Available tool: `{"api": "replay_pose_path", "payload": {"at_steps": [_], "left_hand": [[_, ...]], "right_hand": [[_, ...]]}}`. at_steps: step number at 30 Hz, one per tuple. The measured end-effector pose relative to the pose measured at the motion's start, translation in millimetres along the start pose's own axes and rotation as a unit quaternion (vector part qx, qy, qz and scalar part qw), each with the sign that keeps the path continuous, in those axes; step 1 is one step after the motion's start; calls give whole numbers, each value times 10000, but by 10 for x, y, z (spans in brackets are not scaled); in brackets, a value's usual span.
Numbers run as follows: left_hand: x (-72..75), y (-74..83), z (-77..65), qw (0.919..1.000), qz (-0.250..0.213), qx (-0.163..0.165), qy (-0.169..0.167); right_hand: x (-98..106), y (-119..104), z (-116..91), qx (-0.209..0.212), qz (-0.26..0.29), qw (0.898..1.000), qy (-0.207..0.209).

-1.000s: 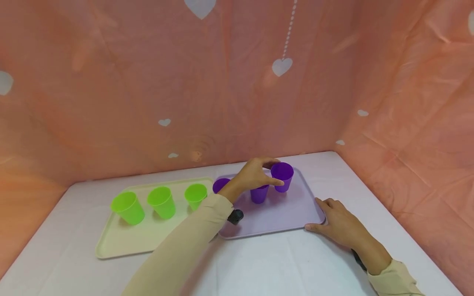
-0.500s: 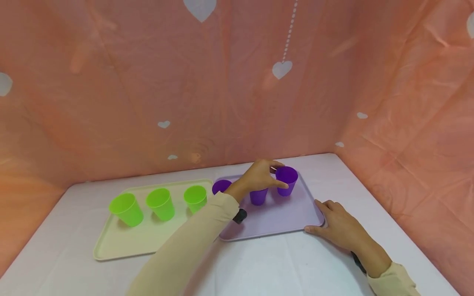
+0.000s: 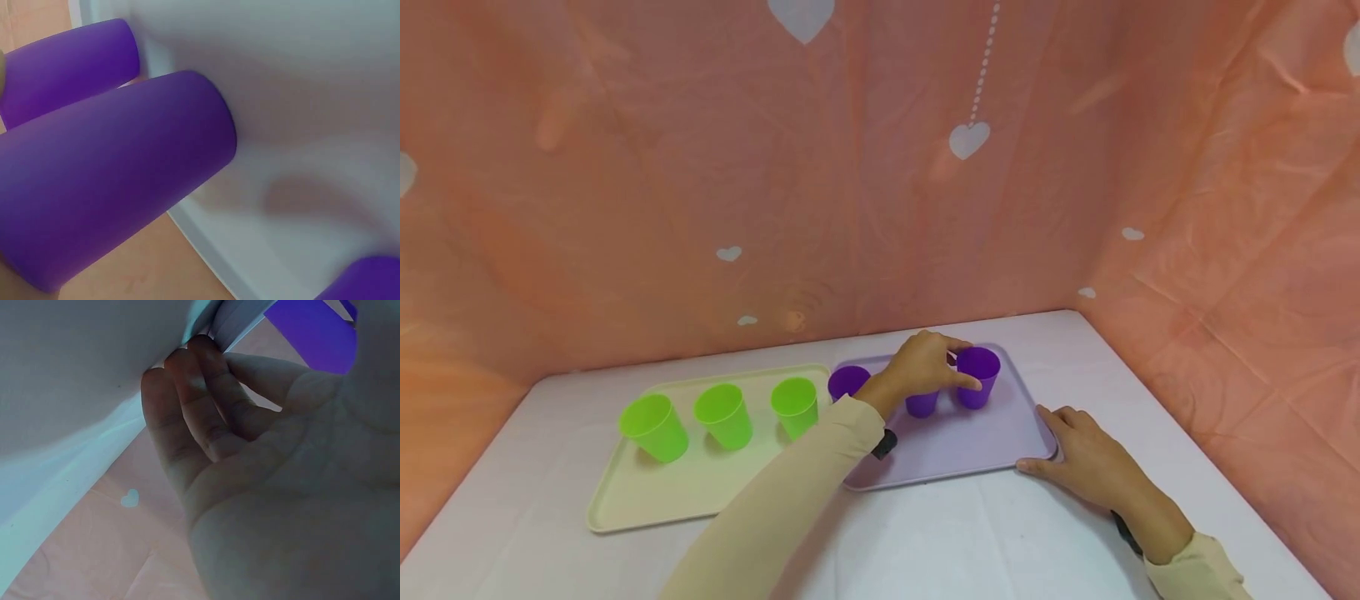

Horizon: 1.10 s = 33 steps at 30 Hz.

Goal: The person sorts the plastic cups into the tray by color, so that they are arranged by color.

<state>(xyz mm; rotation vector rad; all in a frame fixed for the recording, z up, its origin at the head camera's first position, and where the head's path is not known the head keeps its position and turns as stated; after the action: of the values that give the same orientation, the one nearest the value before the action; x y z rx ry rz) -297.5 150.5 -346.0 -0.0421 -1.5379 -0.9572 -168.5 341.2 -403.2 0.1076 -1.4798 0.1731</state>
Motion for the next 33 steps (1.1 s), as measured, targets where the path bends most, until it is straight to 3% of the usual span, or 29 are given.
{"api": "replay_pose_path", "payload": {"at_steps": [9, 14, 18, 24, 28, 33], "left_hand": [[-4, 33, -16, 9985, 546, -19, 71], [53, 31, -68, 9989, 437, -17, 142], [163, 28, -161, 9992, -8, -204, 345], [393, 51, -416, 9943, -671, -599, 575], [520, 31, -663, 9921, -919, -657, 537], [621, -21, -983, 9879, -1035, -1018, 549]], "right_hand": [[-11, -2, 17, 16, 33, 10000, 2], [-23, 14, 44, 56, 6, 10000, -16], [-19, 23, 59, 60, 37, 10000, -46], [6, 58, 57, 88, 9, 10000, -37], [-1, 71, 67, 158, 51, 9999, -28], [5, 67, 78, 163, 40, 9999, 20]]}}
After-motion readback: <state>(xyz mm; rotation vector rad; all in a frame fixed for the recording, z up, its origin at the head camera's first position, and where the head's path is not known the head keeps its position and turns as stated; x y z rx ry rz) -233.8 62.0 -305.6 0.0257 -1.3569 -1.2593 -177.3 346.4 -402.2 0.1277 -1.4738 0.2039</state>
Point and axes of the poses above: each hand's wrist, its own z-axis towards the middle knuckle, its own x-axis out of the back of the hand, y = z × x, the point moved 5 cm from there along z, towards the middle knuckle, and after that the axes turned 11 degrees about -z, right-handed, at the moved point
